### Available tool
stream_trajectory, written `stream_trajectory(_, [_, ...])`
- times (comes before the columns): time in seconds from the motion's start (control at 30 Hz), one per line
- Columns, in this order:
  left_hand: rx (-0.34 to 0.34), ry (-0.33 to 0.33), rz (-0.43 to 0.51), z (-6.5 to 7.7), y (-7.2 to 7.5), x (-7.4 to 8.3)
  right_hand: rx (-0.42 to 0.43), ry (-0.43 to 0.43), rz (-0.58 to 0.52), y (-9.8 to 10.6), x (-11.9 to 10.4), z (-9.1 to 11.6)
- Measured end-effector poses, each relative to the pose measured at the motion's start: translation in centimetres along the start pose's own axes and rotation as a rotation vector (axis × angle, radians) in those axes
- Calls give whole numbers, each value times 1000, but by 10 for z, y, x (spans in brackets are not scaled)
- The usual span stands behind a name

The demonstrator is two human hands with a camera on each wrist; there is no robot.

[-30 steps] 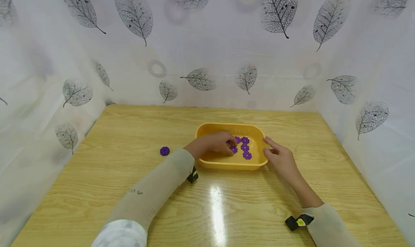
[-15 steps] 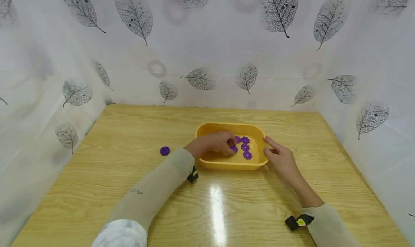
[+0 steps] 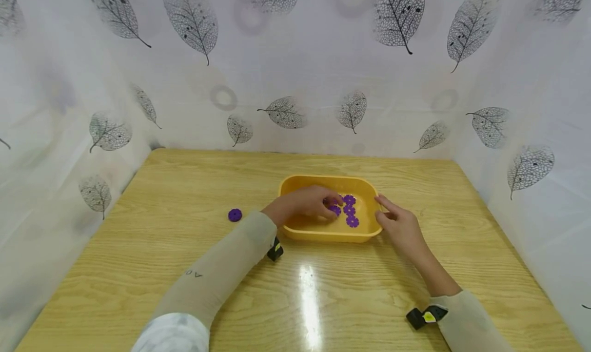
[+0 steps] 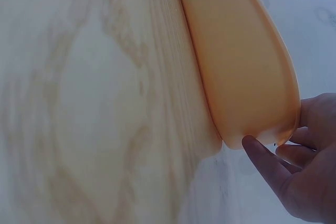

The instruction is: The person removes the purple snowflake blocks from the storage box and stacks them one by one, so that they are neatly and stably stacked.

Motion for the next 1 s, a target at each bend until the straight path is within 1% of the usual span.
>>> stream_trajectory(0.17, [8, -18, 1, 1, 0, 0, -3, -2, -4, 0, -1, 1])
stream_trajectory(0.33, [43, -52, 34, 1, 4, 3, -11, -9, -11, 0, 0, 1])
stream_trajectory(0.5, [80, -50, 101, 2, 11, 4, -13, -4, -18, 0, 0, 1])
stream_trajectory(0.57, [91, -62, 97, 3, 16, 5, -14, -4, -20, 0, 0, 1])
stream_trajectory(0.63, [105, -75, 72, 4, 21, 7, -13, -5, -22, 0, -1, 1])
stream_trajectory(0.77, [140, -84, 30, 14, 32, 10, -5, -9, -18, 0, -1, 1])
stream_trajectory(1.0, [207, -78, 37, 45, 46, 11, 7, -9, -11, 0, -1, 0])
Point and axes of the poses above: each hand's wrist, its own z-axis away from the middle knuckle, its own y-axis out of the back of the hand, x = y × z, the point moved 2 cm from there along -z, towards the middle knuckle, and after that the axes turned 11 degrees about -y, right-handed, at the moved point
